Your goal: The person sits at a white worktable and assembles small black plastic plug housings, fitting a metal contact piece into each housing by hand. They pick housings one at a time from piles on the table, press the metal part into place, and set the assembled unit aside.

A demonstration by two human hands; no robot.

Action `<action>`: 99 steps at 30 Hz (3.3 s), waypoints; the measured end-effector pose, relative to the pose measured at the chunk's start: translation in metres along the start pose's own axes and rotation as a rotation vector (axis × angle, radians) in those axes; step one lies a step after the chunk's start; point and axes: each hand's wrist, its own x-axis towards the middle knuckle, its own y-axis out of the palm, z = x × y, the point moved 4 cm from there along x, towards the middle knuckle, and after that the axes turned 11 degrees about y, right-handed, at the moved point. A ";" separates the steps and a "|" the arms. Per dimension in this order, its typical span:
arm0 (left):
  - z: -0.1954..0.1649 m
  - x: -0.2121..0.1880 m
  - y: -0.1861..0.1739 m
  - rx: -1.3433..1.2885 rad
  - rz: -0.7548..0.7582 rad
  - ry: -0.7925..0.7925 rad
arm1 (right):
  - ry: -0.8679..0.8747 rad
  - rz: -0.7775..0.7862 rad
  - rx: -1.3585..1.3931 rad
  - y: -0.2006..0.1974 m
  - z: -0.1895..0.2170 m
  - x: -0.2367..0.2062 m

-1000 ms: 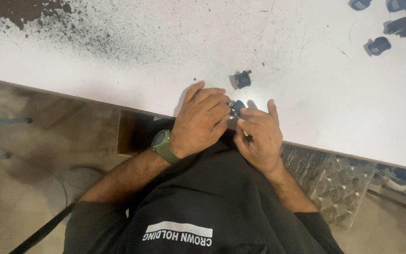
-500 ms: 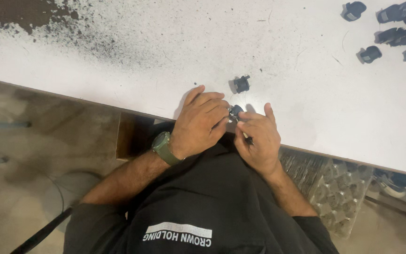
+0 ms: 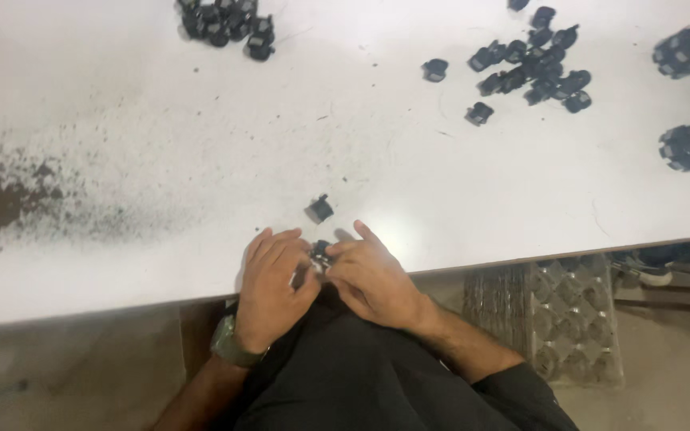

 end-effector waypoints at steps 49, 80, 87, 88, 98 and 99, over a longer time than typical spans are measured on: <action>0.004 0.003 -0.004 -0.141 0.048 0.023 | 0.223 -0.110 -0.099 -0.003 -0.030 -0.007; -0.003 0.007 -0.006 0.011 0.083 0.046 | 0.219 -0.149 -0.289 0.007 -0.029 -0.009; -0.005 0.012 -0.001 0.033 0.124 0.171 | 0.218 -0.143 -0.295 0.007 -0.029 -0.008; -0.005 0.011 -0.001 0.047 0.133 0.187 | 0.225 -0.147 -0.293 0.007 -0.029 -0.009; -0.014 0.005 -0.001 0.204 0.130 0.333 | 0.226 -0.133 -0.278 0.006 -0.031 -0.009; -0.015 0.006 0.000 0.184 0.132 0.339 | 0.216 -0.126 -0.281 0.006 -0.030 -0.009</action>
